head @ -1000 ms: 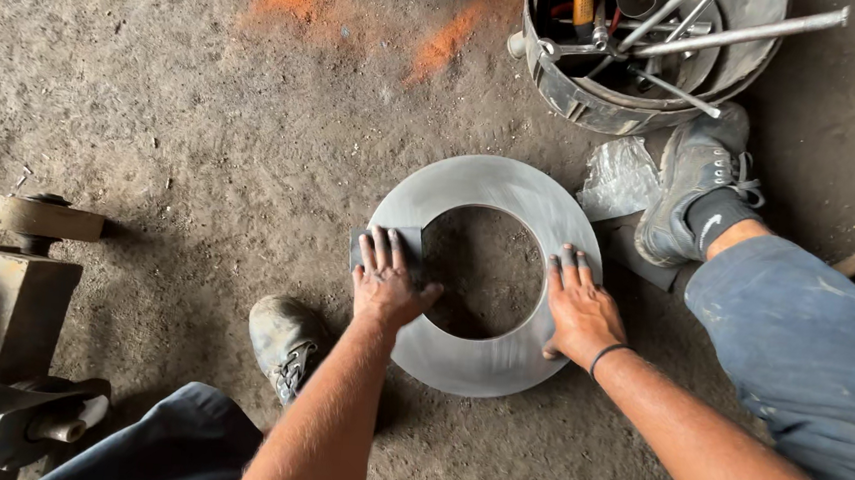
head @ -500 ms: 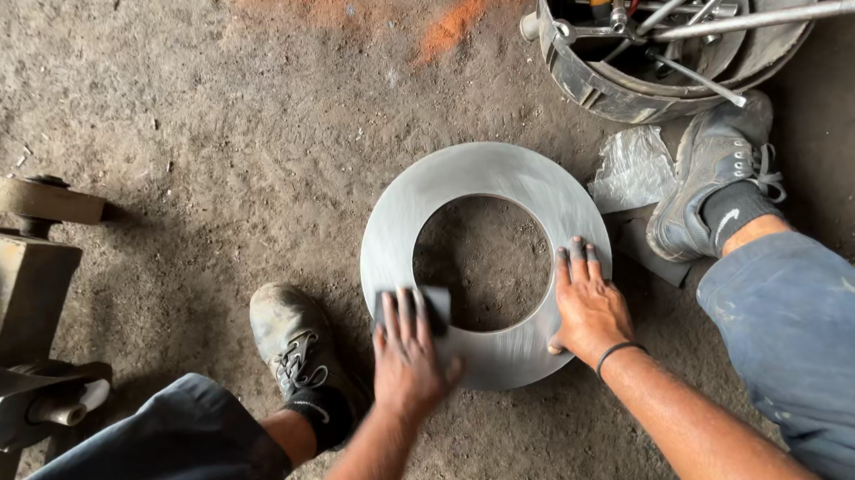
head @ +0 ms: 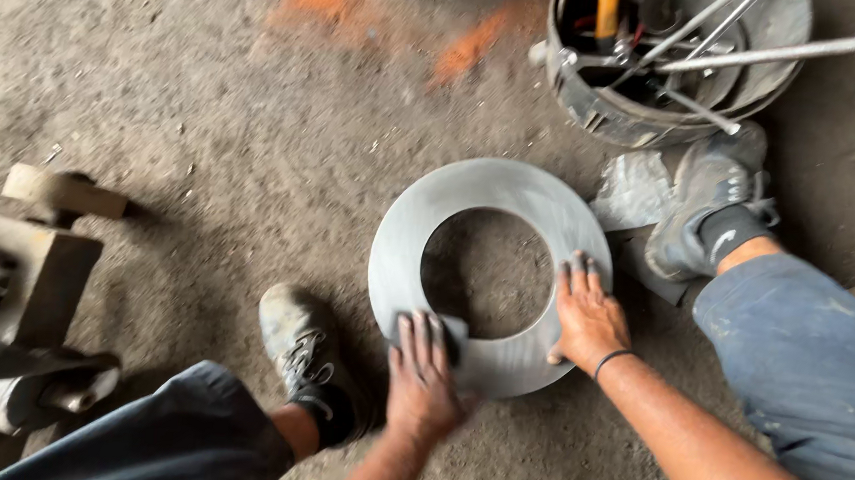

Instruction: The person sands the surface of a circular metal brake rotor by hand with a piece of sandpaper.

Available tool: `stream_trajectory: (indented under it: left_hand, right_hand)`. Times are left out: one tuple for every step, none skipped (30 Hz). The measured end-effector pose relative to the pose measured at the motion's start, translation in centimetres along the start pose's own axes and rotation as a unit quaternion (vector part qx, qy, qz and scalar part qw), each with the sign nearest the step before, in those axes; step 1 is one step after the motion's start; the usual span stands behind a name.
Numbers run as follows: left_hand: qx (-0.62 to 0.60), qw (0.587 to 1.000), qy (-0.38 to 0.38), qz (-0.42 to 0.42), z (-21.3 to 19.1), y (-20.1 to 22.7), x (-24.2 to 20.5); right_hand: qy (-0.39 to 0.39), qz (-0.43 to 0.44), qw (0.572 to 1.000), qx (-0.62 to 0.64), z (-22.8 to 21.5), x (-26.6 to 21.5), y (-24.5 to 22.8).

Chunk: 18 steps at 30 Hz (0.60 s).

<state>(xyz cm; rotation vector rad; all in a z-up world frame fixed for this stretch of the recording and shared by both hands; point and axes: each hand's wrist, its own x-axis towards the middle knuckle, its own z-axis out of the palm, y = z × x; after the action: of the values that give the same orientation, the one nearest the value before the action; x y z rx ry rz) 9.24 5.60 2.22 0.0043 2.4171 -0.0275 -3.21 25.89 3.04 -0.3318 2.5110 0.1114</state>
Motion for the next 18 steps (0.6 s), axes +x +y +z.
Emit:
stream_trajectory:
  left_hand:
    - [-0.055, 0.998, -0.006, 0.000, 0.7, 0.6, -1.5]
    - [-0.110, 0.994, -0.012, 0.000, 1.3, 1.0, -2.7]
    - [-0.164, 0.986, -0.011, 0.003, 1.4, 1.0, -2.7]
    - [-0.159, 0.987, 0.012, -0.001, 1.3, 0.6, -1.9]
    - [-0.158, 0.987, 0.028, -0.006, 1.3, 0.3, -1.1]
    - [-0.157, 0.987, 0.045, -0.010, 1.3, -0.2, -0.2]
    - [-0.149, 0.987, 0.053, -0.020, 0.9, -0.7, 1.1]
    - [-0.141, 0.988, 0.061, -0.029, 0.4, -1.4, 2.6]
    - [-0.132, 0.988, 0.070, -0.038, -0.2, -2.2, 4.2]
    - [-0.134, 0.988, 0.066, -0.036, -1.0, -3.0, 5.7]
    - [-0.135, 0.988, 0.064, -0.035, -2.1, -3.9, 7.2]
    - [-0.144, 0.986, 0.067, -0.042, -3.1, -4.6, 8.4]
    - [-0.154, 0.984, 0.070, -0.047, -4.0, -5.0, 9.3]
    - [-0.164, 0.982, 0.073, -0.053, -4.5, -5.2, 9.6]
    - [-0.164, 0.982, 0.077, -0.054, -4.7, -5.1, 9.3]
    - [-0.164, 0.982, 0.081, -0.054, -4.6, -4.8, 8.7]
    - [-0.162, 0.982, 0.083, -0.057, -4.2, -4.6, 7.6]
    - [-0.135, 0.986, 0.078, -0.057, -3.5, -3.8, 6.2]
  right_hand:
    - [0.004, -0.001, 1.000, 0.002, 0.1, -0.1, -0.2]
    - [-0.012, -0.002, 1.000, 0.000, 0.3, -0.3, -0.4]
    - [-0.022, 0.001, 1.000, -0.004, 0.0, 0.0, -0.3]
    - [-0.032, 0.004, 0.999, -0.007, -0.2, 0.1, -0.3]
    - [-0.031, 0.003, 0.999, -0.010, -0.2, 0.0, -0.3]
    - [-0.031, 0.001, 0.999, -0.013, -0.1, -0.2, -0.3]
    - [-0.027, 0.001, 0.999, -0.016, -0.2, -0.1, -0.3]
    - [-0.034, 0.003, 0.999, -0.021, -0.3, 0.0, -0.4]
    - [-0.041, 0.005, 0.999, -0.025, -0.4, 0.0, -0.6]
    - [-0.047, 0.008, 0.998, -0.029, -0.5, 0.0, -0.7]
    - [-0.046, 0.007, 0.999, -0.025, -0.7, 0.0, -0.7]
    - [-0.045, 0.007, 0.999, -0.021, -0.8, 0.0, -0.8]
    - [-0.044, 0.008, 0.999, -0.018, -0.9, -0.1, -0.7]
    - [-0.044, 0.009, 0.999, -0.014, -0.9, -0.2, -0.6]
    - [-0.043, 0.009, 0.999, -0.010, -0.9, -0.3, -0.5]
    - [-0.043, 0.010, 0.999, -0.006, -0.9, -0.3, -0.4]
    - [-0.036, 0.006, 0.999, -0.006, -0.6, -0.5, -0.5]
    - [-0.030, 0.003, 1.000, -0.007, -0.5, -0.6, -0.5]
